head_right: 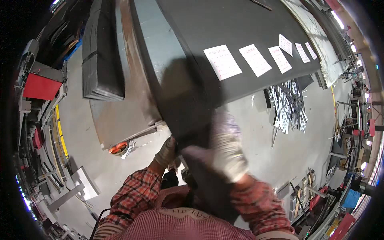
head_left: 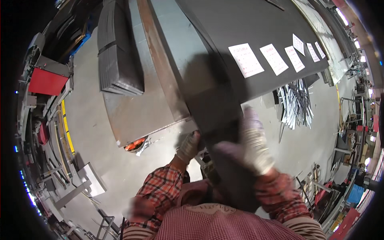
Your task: The recorder applies labels to foam pieces and operates a machine to process or cut large foam sheets.
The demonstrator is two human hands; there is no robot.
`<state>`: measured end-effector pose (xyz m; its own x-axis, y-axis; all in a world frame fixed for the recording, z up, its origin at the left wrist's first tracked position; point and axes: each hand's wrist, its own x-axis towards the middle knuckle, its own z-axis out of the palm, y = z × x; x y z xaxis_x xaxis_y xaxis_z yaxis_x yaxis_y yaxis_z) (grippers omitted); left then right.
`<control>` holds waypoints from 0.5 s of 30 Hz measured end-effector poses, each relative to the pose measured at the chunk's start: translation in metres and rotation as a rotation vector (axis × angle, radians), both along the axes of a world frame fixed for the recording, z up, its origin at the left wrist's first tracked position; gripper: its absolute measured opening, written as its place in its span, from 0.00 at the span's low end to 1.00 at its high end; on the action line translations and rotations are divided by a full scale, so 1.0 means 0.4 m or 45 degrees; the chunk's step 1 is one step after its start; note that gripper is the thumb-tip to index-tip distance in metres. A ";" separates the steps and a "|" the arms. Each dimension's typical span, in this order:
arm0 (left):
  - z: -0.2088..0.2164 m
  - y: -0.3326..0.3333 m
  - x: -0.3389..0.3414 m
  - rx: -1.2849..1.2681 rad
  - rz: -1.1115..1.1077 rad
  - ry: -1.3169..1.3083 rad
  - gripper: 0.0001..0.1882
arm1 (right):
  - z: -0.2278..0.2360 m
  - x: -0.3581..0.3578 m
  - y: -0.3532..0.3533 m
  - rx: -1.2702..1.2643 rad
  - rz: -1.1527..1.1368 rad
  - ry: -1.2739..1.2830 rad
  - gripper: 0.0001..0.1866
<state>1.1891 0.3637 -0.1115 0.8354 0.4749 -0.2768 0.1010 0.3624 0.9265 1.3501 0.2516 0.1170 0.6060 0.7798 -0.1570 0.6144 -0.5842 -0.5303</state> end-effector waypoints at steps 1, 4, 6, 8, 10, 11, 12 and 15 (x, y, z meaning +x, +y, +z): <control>0.025 0.001 0.016 -0.435 -0.033 0.056 0.27 | 0.009 -0.055 0.040 -0.219 -0.050 -0.215 0.59; 0.022 0.143 -0.109 -0.312 -0.150 0.081 0.22 | -0.023 -0.080 0.069 -0.431 -0.097 -0.352 0.63; 0.194 0.179 -0.086 -0.336 -0.090 -0.149 0.23 | -0.035 -0.074 0.058 -0.447 -0.122 -0.363 0.61; 0.399 0.088 0.031 -0.395 0.164 -0.310 0.15 | -0.032 -0.085 0.067 -0.462 -0.129 -0.362 0.61; 0.475 0.008 0.189 0.146 -0.004 0.249 0.11 | -0.005 -0.050 0.042 -0.497 -0.167 -0.396 0.60; 0.470 0.006 0.193 0.342 0.023 0.151 0.11 | 0.029 -0.032 0.042 -0.331 -0.045 -0.144 0.58; 0.438 0.012 0.199 0.518 0.039 0.052 0.12 | 0.047 -0.006 0.032 -0.189 0.074 0.106 0.57; 0.416 0.003 0.185 1.282 -0.100 0.057 0.17 | 0.121 0.051 -0.044 0.795 -0.083 0.590 0.47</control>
<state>1.2632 0.3647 0.0548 0.8731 0.4489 0.1904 0.1332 -0.5951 0.7925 1.3705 0.2340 0.1654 0.6333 0.7722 0.0511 0.2246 -0.1203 -0.9670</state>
